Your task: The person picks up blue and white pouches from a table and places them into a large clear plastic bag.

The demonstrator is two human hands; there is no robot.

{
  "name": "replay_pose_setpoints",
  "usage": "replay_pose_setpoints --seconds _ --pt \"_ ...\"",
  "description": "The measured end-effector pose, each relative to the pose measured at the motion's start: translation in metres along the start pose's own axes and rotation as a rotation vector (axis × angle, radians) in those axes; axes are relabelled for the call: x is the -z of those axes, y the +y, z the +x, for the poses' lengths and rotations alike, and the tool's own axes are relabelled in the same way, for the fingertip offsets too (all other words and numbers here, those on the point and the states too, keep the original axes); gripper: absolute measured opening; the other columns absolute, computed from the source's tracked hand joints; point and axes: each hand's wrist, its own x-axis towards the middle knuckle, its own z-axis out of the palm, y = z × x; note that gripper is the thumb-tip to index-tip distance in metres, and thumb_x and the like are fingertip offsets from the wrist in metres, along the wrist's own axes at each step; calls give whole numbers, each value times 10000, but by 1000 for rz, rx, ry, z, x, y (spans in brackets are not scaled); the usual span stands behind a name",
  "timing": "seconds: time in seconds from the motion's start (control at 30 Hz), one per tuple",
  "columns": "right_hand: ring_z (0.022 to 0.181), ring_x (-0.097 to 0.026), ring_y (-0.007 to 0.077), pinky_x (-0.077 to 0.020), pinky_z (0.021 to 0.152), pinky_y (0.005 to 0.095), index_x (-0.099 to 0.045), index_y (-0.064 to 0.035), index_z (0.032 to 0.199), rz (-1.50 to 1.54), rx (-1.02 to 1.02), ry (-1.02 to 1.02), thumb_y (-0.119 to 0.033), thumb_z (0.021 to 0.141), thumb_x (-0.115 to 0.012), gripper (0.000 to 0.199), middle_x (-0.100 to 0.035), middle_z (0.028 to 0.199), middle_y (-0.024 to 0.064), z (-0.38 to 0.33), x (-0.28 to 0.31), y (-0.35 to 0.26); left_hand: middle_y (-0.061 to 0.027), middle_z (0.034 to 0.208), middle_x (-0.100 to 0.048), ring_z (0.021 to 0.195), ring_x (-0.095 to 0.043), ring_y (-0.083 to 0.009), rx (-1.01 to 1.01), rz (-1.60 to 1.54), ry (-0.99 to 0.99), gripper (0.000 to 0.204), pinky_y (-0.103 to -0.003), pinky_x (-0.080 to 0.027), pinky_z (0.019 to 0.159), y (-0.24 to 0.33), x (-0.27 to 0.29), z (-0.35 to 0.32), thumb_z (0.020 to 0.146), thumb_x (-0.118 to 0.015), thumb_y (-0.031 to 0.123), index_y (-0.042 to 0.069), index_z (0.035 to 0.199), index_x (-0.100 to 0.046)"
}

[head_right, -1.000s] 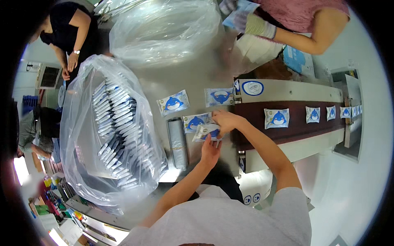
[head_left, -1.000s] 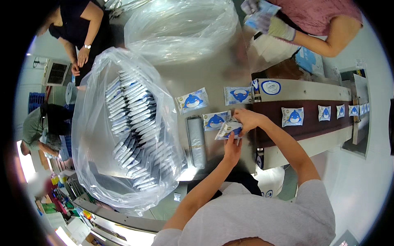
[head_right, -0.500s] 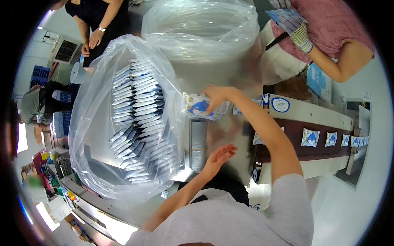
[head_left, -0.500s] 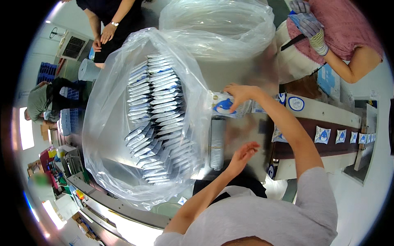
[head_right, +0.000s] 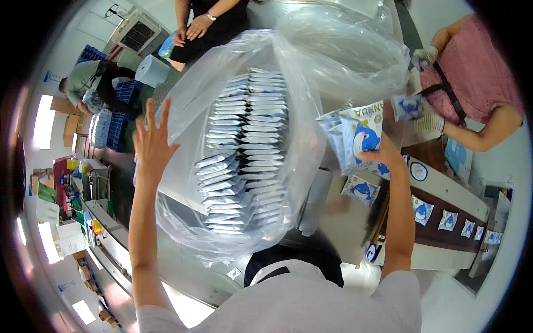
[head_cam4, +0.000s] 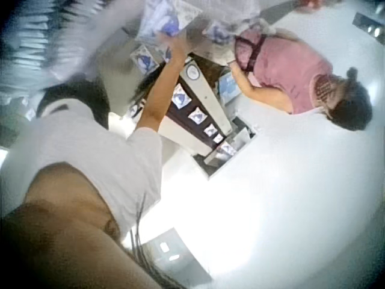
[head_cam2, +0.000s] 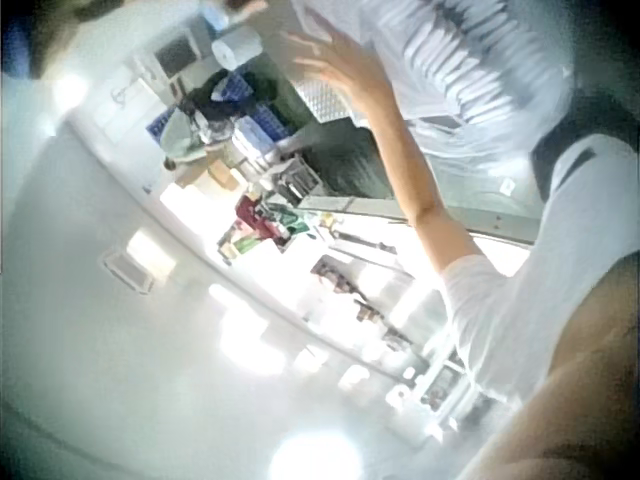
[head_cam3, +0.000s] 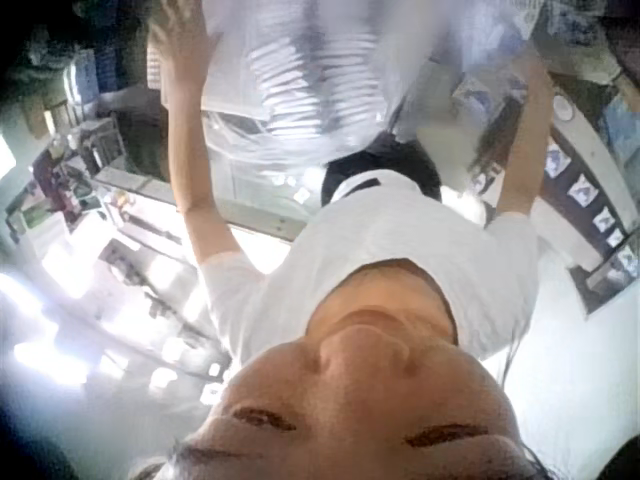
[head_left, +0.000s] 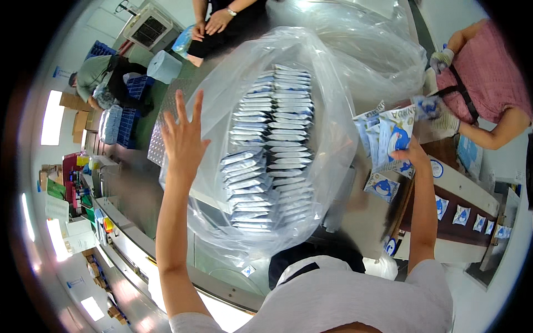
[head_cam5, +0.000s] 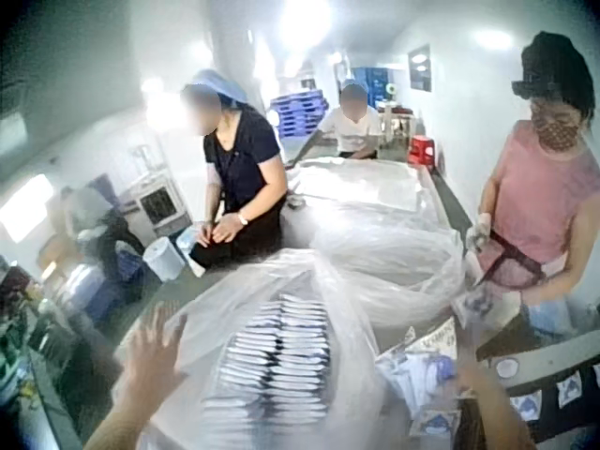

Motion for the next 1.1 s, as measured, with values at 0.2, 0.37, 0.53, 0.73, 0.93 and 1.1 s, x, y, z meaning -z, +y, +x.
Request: replay_pose_setpoints --seconds 0.2,0.37,0.53,0.73,0.93,1.1 --pt "1144 -489 340 -393 943 418 -309 -34 1318 -462 566 -146 -269 555 -801 937 -509 1204 199 83 -187 -159 -176 703 -638 705 -625 -392 178 -489 84 546 -483 -495 690 -64 -59 22 726 -580 75 177 1253 -481" --pt "1173 -456 336 -341 973 481 -287 -55 1363 -1145 545 -199 -337 604 -784 950 -468 1277 174 178 -339 -132 -187 927 -637 879 -604 -372 123 -735 24 528 -415 -479 784 -55 -16 20 701 -605 42 135 1215 -532" --pt "1353 -228 343 -151 1057 608 -130 -98 1459 -1197 357 -351 -744 695 -512 1071 -235 1473 172 189 -374 -92 -154 1167 -554 1020 -571 -296 -21 -1125 281 498 -373 -463 860 -84 -8 -38 743 -591 -14 70 1229 -522" --pt "1272 -352 321 -252 1027 547 -333 -38 1368 -1041 656 55 -580 866 -436 745 -367 1385 153 125 -336 -81 -160 957 -610 884 -591 -225 559 -1143 -164 294 -324 -457 794 -81 -170 -196 856 -528 73 -64 1116 -536" --pt "978 -505 294 -387 846 410 -536 -67 990 -411 657 418 -129 803 -596 206 -526 1024 106 -55 -248 -53 -151 867 -627 730 -611 -275 190 -2004 -1397 269 -414 -488 683 81 -271 -414 860 -561 212 12 1039 -565" --pt "933 -527 308 -394 846 415 -541 -65 914 -562 347 511 -116 793 -582 137 -536 952 117 -175 -179 41 -219 800 -617 756 -607 -387 -512 -1363 -963 176 -447 -451 644 239 -122 -316 898 -479 186 31 934 -555"
